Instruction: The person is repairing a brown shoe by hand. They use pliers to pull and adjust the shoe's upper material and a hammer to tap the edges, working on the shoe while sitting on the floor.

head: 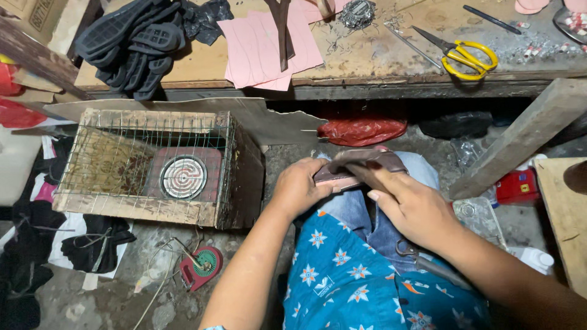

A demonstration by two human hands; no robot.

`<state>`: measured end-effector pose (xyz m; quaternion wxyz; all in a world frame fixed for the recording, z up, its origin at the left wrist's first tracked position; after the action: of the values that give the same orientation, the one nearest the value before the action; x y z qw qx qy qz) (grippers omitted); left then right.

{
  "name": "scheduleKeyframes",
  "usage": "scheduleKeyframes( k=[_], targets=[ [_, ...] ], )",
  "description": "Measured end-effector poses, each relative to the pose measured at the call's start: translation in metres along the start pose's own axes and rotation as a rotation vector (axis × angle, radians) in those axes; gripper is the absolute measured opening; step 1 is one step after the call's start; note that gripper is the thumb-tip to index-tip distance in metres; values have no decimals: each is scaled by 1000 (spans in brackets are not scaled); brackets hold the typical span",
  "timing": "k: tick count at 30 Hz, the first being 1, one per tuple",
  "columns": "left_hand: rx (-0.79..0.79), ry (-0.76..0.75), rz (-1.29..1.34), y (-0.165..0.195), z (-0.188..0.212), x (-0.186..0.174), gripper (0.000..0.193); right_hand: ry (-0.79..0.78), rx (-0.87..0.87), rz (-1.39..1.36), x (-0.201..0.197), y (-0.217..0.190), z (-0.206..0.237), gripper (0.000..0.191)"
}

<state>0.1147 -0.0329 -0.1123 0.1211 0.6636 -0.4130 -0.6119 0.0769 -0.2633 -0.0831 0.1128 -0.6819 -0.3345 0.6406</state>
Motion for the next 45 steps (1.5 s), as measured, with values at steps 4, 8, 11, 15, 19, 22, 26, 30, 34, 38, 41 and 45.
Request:
scheduleKeyframes(
  k=[4, 8, 11, 15, 19, 22, 26, 30, 34, 38, 41, 45],
  targets=[
    [-7, -1, 3, -5, 0, -1, 47, -78, 199, 19, -10, 36, -1, 62],
    [-37, 19, 133, -19, 5, 9, 48, 23, 202, 58, -41, 77, -2, 57],
    [-219, 121, 551, -42, 12, 25, 50, 112, 199, 117, -54, 100, -16, 61],
    [-430, 301, 874, -59, 28, 45, 48, 298, 78, 227, -71, 113, -65, 54],
    [-434, 452, 1130, -45, 38, 54, 43, 437, 29, 475, -86, 125, -119, 37],
    [-391, 491, 1187, -27, 44, 47, 43, 465, 59, 603, -88, 134, -146, 31],
    [-331, 498, 1191, -9, 44, 36, 44, 470, 77, 646, -89, 139, -168, 32],
    [-295, 491, 1310, 1, 42, 38, 45, 454, 137, 649, -87, 138, -171, 32],
    [-308, 414, 1545, 8, 39, 54, 50, 326, 86, 10, -62, 107, -141, 38],
    [-276, 141, 1750, 19, 36, 74, 57, -277, 306, -1183, 14, 63, -77, 46],
    [-238, 111, 1814, 14, 28, 88, 64, -134, 361, -963, 32, 49, -52, 39],
    [-478, 19, 1956, -8, 22, 121, 72, -131, 423, -652, 55, 41, -24, 36]
  ],
)
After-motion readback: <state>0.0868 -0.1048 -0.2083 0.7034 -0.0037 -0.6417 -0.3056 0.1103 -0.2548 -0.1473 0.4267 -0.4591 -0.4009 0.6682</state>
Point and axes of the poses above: each hand's wrist, its own z-axis away from the middle knuckle, its own x-axis out of the palm, y = z × x, the point moved 5 cm from there along -z, towards the middle knuckle, and after that the axes turned 7 degrees about x, right-handed, at the moved point
